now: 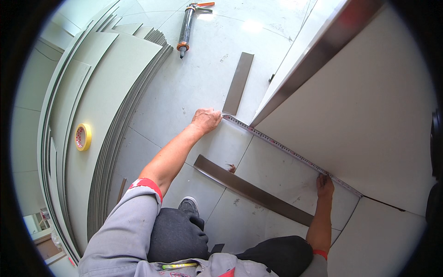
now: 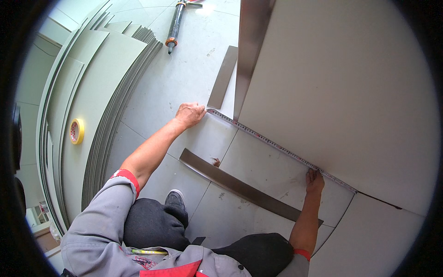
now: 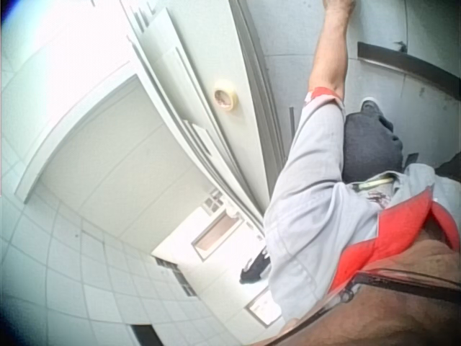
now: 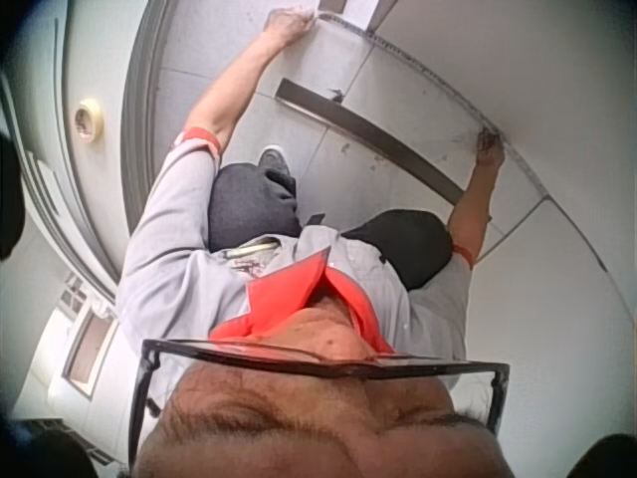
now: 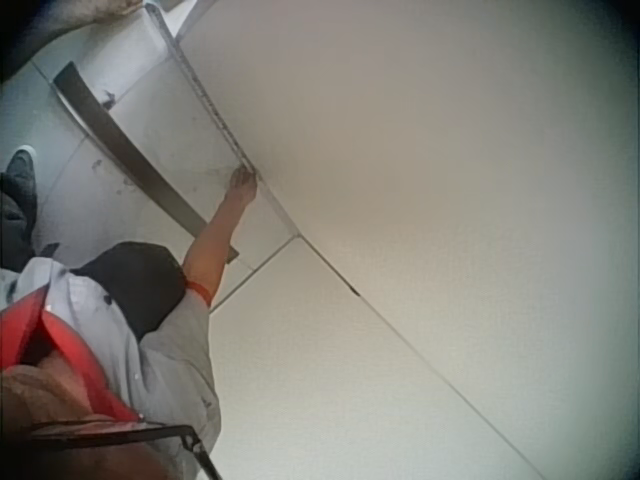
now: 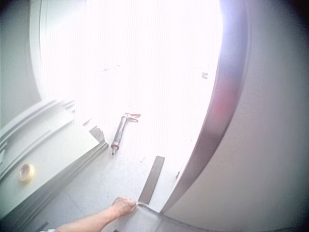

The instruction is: The person measures a long metal strip with a tape measure, marks it, and cuts it with an angle grinder. They then fit the cut piece into a corner gap between wall panels and re-measure the area.

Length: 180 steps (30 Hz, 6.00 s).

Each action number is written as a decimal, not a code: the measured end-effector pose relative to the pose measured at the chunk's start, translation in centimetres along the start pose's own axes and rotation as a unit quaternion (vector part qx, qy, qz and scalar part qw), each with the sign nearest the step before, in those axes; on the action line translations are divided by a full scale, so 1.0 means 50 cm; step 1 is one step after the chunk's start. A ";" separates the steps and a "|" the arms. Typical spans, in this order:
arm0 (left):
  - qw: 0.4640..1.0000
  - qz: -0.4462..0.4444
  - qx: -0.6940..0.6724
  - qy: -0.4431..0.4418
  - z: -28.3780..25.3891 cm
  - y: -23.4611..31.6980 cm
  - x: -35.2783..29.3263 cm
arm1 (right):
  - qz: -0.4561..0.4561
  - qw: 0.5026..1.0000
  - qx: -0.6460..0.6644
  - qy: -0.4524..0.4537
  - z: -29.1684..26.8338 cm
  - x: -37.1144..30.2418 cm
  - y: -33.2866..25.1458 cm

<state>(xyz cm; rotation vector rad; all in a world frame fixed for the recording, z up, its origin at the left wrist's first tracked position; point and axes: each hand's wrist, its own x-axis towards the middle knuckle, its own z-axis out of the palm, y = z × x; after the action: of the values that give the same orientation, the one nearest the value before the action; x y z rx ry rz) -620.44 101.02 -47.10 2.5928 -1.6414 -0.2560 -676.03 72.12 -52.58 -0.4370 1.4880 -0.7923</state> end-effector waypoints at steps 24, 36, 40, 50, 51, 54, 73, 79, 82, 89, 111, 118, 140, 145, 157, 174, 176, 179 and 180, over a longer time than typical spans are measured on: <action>1.000 0.006 -0.007 0.006 0.002 0.002 0.004 | -0.008 1.000 0.002 -0.003 -0.001 -0.002 -0.003; 1.000 0.015 0.000 0.006 0.001 0.000 0.002 | -0.007 1.000 -0.005 -0.003 0.009 -0.021 -0.005; 1.000 0.010 0.008 0.007 0.002 0.000 0.003 | -0.006 1.000 -0.004 -0.008 0.008 -0.021 -0.007; 1.000 0.008 -0.005 0.006 0.000 0.001 0.003 | -0.008 1.000 0.010 -0.006 -0.006 0.002 0.001; 1.000 0.005 -0.003 0.001 -0.001 0.002 0.002 | -0.008 1.000 0.013 -0.001 -0.003 0.000 0.003; 1.000 0.006 -0.006 0.003 -0.002 0.002 0.000 | -0.010 1.000 0.013 0.000 -0.001 -0.004 0.004; 0.999 0.023 -0.009 0.023 -0.003 0.007 0.002 | -0.014 1.000 0.024 -0.002 -0.014 0.015 -0.002; 1.000 0.009 0.004 0.003 0.000 -0.001 -0.005 | 0.002 1.000 0.027 -0.003 0.003 -0.006 0.001; 1.000 0.010 0.000 -0.001 -0.004 0.005 -0.001 | 0.001 1.000 0.026 0.004 0.005 -0.008 -0.005; 1.000 0.009 -0.001 -0.004 0.000 0.000 0.000 | -0.004 1.000 0.017 -0.001 0.006 -0.010 -0.004; 1.000 0.007 0.003 -0.004 -0.002 0.002 0.002 | -0.010 1.000 0.011 -0.003 0.005 -0.012 -0.003; 1.000 0.009 0.005 -0.001 0.001 0.004 0.003 | -0.008 1.000 0.006 -0.009 0.003 -0.014 -0.009; 1.000 0.010 0.007 0.001 -0.001 0.003 0.002 | -0.003 1.000 0.003 -0.014 -0.002 -0.009 -0.007; 1.000 0.012 0.007 0.001 -0.003 0.005 0.004 | -0.006 1.000 0.005 0.005 0.002 -0.007 -0.007; 1.000 0.015 0.010 -0.010 -0.002 0.003 0.007 | -0.008 1.000 0.019 -0.008 -0.003 -0.002 -0.008; 1.000 0.018 0.013 -0.004 -0.003 0.001 0.004 | -0.013 1.000 0.009 -0.019 0.006 -0.019 -0.009; 1.000 0.016 0.011 -0.005 -0.004 0.001 0.005 | -0.012 1.000 0.014 -0.015 0.010 -0.022 -0.011; 1.000 0.012 0.012 -0.014 -0.007 0.003 0.004 | -0.014 1.000 0.002 0.006 0.019 -0.032 -0.011; 1.000 0.009 0.014 -0.018 -0.007 0.002 0.002 | -0.014 1.000 -0.006 0.014 0.026 -0.037 -0.009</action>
<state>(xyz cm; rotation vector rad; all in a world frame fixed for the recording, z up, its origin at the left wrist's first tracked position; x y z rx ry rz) -620.41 100.90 -46.73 2.6086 -1.6903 -0.2829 -674.66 72.85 -50.87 -0.4580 1.5163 -0.8165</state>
